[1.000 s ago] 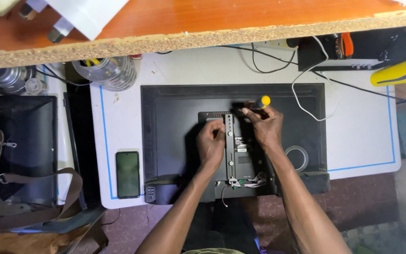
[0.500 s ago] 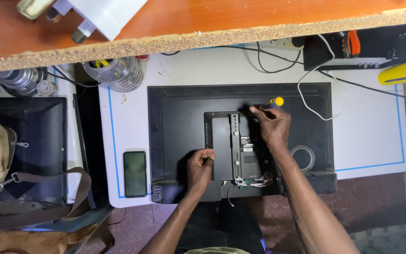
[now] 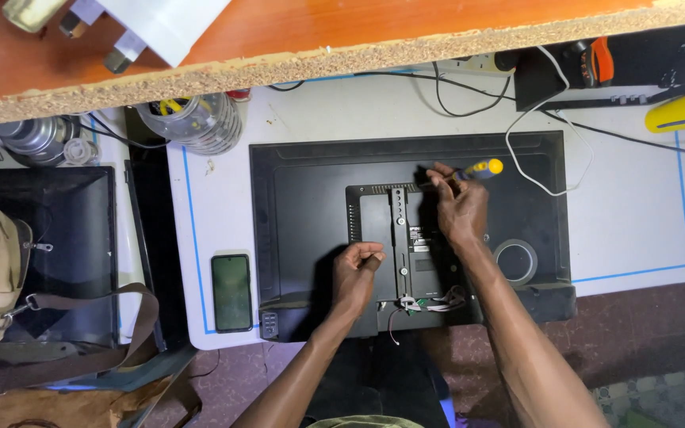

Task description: A person uses a manual screwdriver to remove screws from the back panel of a television set on a workbench.

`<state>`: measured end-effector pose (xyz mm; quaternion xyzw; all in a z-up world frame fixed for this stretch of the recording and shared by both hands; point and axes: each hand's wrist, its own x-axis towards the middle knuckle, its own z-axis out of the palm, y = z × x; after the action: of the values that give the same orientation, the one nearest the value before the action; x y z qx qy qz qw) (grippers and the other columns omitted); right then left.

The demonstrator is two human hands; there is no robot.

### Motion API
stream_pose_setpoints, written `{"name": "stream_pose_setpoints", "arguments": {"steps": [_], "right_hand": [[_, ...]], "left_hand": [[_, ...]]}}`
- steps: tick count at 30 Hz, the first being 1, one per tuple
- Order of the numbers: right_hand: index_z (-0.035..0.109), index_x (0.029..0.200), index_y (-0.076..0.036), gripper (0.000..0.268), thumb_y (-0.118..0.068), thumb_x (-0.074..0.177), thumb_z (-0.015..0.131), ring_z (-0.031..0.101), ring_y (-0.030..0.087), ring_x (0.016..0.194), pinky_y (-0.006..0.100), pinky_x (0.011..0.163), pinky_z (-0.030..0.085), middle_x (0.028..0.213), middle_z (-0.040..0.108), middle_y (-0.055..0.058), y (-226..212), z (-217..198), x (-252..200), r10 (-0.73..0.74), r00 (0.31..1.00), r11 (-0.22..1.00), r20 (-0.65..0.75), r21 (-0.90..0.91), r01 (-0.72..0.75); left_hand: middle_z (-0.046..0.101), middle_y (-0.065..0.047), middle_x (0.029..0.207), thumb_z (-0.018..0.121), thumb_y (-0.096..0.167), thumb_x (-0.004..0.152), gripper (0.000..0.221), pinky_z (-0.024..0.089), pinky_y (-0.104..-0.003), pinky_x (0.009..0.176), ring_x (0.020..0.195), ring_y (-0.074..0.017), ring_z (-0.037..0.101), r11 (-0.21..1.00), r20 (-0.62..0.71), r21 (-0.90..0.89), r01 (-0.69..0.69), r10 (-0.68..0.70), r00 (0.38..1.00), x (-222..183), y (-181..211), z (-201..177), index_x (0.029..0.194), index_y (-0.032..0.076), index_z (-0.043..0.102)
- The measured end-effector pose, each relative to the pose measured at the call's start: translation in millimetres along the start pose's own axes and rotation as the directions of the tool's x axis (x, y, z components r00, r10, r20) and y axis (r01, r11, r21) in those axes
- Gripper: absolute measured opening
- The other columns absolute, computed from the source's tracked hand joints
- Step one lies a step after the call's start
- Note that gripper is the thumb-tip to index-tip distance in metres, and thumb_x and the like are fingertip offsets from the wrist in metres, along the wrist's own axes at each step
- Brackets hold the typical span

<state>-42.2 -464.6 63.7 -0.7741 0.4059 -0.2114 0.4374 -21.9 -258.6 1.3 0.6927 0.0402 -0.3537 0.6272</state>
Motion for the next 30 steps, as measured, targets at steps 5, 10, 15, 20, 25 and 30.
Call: {"name": "stream_pose_setpoints", "arguments": {"steps": [5,10,15,20,25,30], "right_hand": [[0.07,0.126,0.001,0.027,0.004,0.099,0.064,0.07,0.029,0.113,0.038,0.1,0.057,0.116,0.074,0.019,-11.5,-14.5,-12.8,0.023,0.999,0.979,0.024,0.201,-0.028],[0.068,0.122,0.008,0.022,0.002,0.101,0.067,0.071,0.02,0.105,0.033,0.096,0.06,0.111,0.075,0.021,-28.0,-32.3,-25.3,0.063,0.998,0.935,-0.031,0.352,-0.048],[0.074,0.114,0.004,0.017,-0.002,0.099,0.072,0.074,0.021,0.098,0.034,0.09,0.062,0.105,0.076,0.02,-16.1,-40.9,-28.3,0.078,0.995,0.947,-0.067,0.317,-0.053],[0.069,0.113,0.012,0.017,0.003,0.098,0.068,0.076,0.029,0.094,0.04,0.087,0.066,0.102,0.074,0.024,-38.0,-49.3,-51.1,0.085,0.995,0.877,-0.051,0.478,-0.05],[0.066,0.11,0.017,0.019,0.007,0.094,0.067,0.075,0.041,0.097,0.051,0.085,0.067,0.106,0.07,0.036,-45.6,-59.6,-81.5,0.208,0.976,0.787,-0.066,0.604,-0.126],[0.061,0.122,0.018,0.03,0.013,0.092,0.064,0.074,0.041,0.093,0.051,0.086,0.066,0.095,0.062,0.024,-17.8,-95.0,-82.3,0.164,0.979,0.85,-0.123,0.521,-0.078]], "left_hand": [[0.075,-0.01,0.09,0.072,0.011,0.088,0.019,0.052,-0.027,0.07,0.077,-0.0116,0.064,0.997,0.048,-0.038,0.073,-0.071,0.996,-8.2,29.8,8.6,0.106,0.006,0.078],[0.076,-0.013,0.097,0.07,0.017,0.091,0.029,0.047,-0.022,0.049,0.057,-0.008,0.055,0.95,0.169,-0.207,0.234,-0.201,0.965,-6.0,58.8,28.3,0.115,0.0,0.073],[0.075,-0.018,0.099,0.068,0.021,0.095,0.034,0.051,-0.021,0.051,0.06,-0.0103,0.061,0.914,0.225,-0.29,0.282,-0.222,0.949,10.3,41.4,54.8,0.12,-0.001,0.069],[0.075,-0.023,0.105,0.068,0.036,0.1,0.044,0.06,-0.026,0.063,0.074,-0.0176,0.073,0.81,0.353,-0.449,0.378,-0.228,0.907,25.6,35.2,64.9,0.125,0.001,0.063],[0.076,-0.019,0.092,0.075,0.025,0.097,0.034,0.055,-0.018,0.056,0.065,-0.0095,0.067,0.834,0.434,-0.42,0.358,-0.162,0.886,25.7,25.9,70.5,0.118,-0.001,0.07],[0.076,-0.021,0.092,0.069,0.022,0.099,0.032,0.053,-0.019,0.055,0.064,-0.0109,0.065,0.855,0.428,-0.361,0.373,-0.203,0.881,7.3,33.4,54.0,0.117,-0.004,0.069]]}}
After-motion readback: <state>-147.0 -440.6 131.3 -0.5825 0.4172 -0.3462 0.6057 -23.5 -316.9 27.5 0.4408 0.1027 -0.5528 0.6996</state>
